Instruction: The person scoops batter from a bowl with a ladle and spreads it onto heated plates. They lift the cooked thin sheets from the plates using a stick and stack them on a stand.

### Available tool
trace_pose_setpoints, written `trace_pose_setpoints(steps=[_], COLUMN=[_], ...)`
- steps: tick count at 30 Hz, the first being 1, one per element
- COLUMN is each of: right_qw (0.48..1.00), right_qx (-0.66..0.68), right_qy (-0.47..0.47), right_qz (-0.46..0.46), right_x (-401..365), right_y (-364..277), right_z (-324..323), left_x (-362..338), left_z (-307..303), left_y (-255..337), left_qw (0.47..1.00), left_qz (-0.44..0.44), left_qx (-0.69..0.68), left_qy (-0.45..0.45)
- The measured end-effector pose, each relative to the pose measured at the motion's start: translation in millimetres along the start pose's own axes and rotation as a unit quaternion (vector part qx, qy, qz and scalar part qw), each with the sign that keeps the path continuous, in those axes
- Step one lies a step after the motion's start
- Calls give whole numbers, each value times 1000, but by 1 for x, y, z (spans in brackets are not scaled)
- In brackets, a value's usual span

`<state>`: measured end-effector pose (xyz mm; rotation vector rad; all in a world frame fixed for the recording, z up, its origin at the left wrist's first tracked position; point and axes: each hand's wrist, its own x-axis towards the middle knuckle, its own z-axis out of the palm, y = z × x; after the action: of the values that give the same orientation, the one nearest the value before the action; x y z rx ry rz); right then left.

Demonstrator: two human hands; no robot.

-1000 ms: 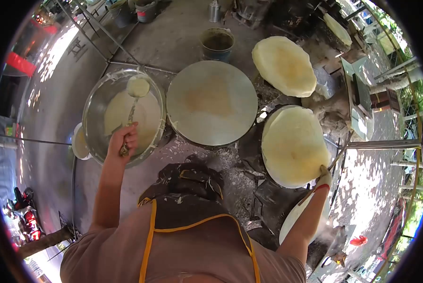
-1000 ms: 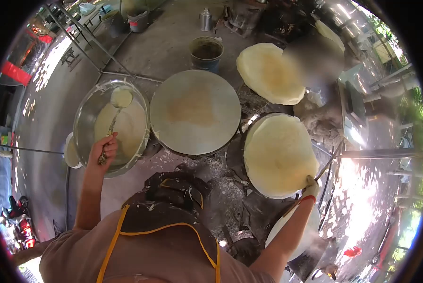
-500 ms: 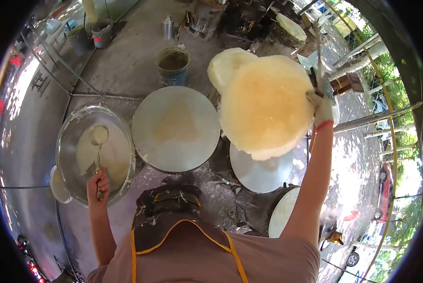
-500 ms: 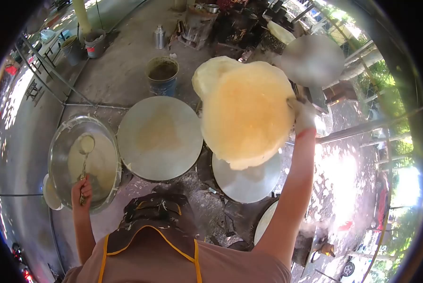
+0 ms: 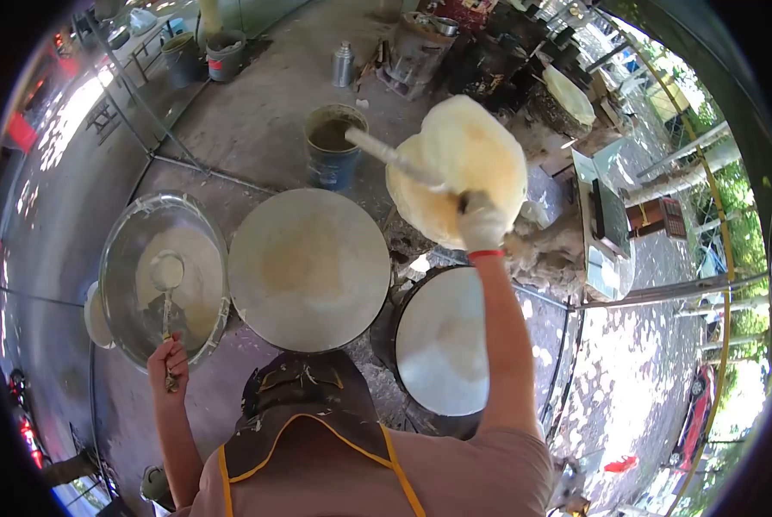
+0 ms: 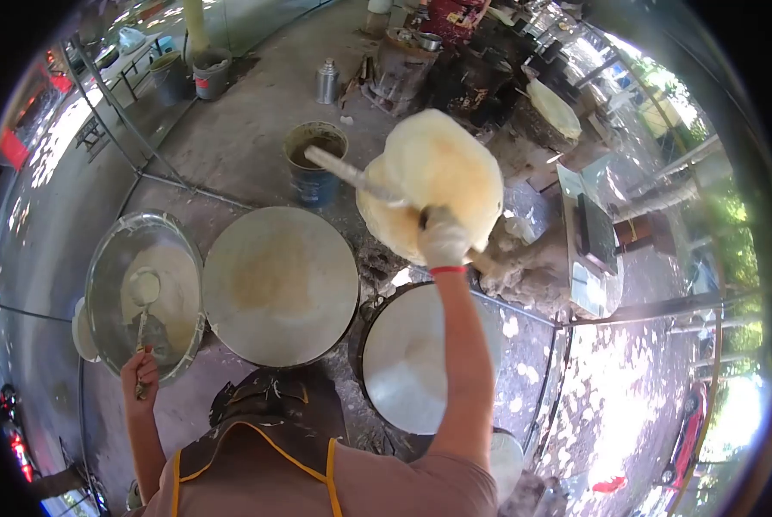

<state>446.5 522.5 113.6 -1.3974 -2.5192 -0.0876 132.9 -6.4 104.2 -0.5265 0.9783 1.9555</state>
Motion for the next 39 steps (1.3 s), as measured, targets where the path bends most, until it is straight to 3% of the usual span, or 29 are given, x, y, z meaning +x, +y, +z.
trace_pose_setpoints(steps=[2,6,9,10,12,13,14,15,16,17,18,19,22,24,25,28,30,32,33,35,37,39], right_qw=[994,989,993,993,970,948,860,733,695,637,577,496,469,663,735,677,574,619,706,738,640,733], right_qx=[-42,-31,22,46,216,295,436,548,608,651,689,701,693,495,374,417,482,466,412,443,613,501], right_qy=[-84,-141,-114,-102,-110,-120,-261,-388,-383,-408,-432,-482,-529,-560,-549,-569,-652,-615,-534,-501,-456,-460], right_qz=[55,39,36,34,-8,-22,41,110,40,55,72,174,137,-43,-136,-210,-115,-144,-219,-86,84,20], right_x=[-8,-17,-29,-37,-61,-73,-87,-98,-112,-119,-126,-129,-151,-157,-162,-229,-252,-246,-228,-187,-160,-146], right_y=[-8,-8,-16,-35,-78,-98,-137,-182,-207,-241,-274,-312,-370,-386,-391,-382,-371,-368,-366,-392,-411,-413], right_z=[54,103,89,87,110,119,113,107,169,184,198,164,167,124,104,166,161,162,159,134,118,122], left_x=[-5,-19,-26,-30,-41,-50,-58,-66,-70,-75,-84,-93,-115,-125,-130,-143,-145,-143,-138,-133,-126,-106], left_z=[-1,1,-8,-13,-15,-10,-10,-12,-14,-18,-23,-27,-41,-52,-59,-78,-93,-113,-117,-126,-137,-147], left_y=[-3,-7,-11,-13,-15,-18,-21,-23,-25,-25,-26,-28,-34,-33,-33,-32,-24,-20,-16,-2,13,33], left_qw=[1000,1000,998,997,991,993,994,992,990,988,987,986,980,974,971,962,960,959,961,962,965,971], left_qz=[16,12,3,7,-9,14,31,39,46,52,64,74,106,125,132,151,159,161,159,159,151,134], left_qx=[2,-13,-58,-67,-122,-115,-106,-120,-134,-147,-148,-148,-163,-176,-184,-202,-203,-203,-195,-177,-169,-157], left_qy=[19,23,-10,-37,-47,-17,8,14,13,10,12,15,47,70,78,104,110,112,117,134,136,118])
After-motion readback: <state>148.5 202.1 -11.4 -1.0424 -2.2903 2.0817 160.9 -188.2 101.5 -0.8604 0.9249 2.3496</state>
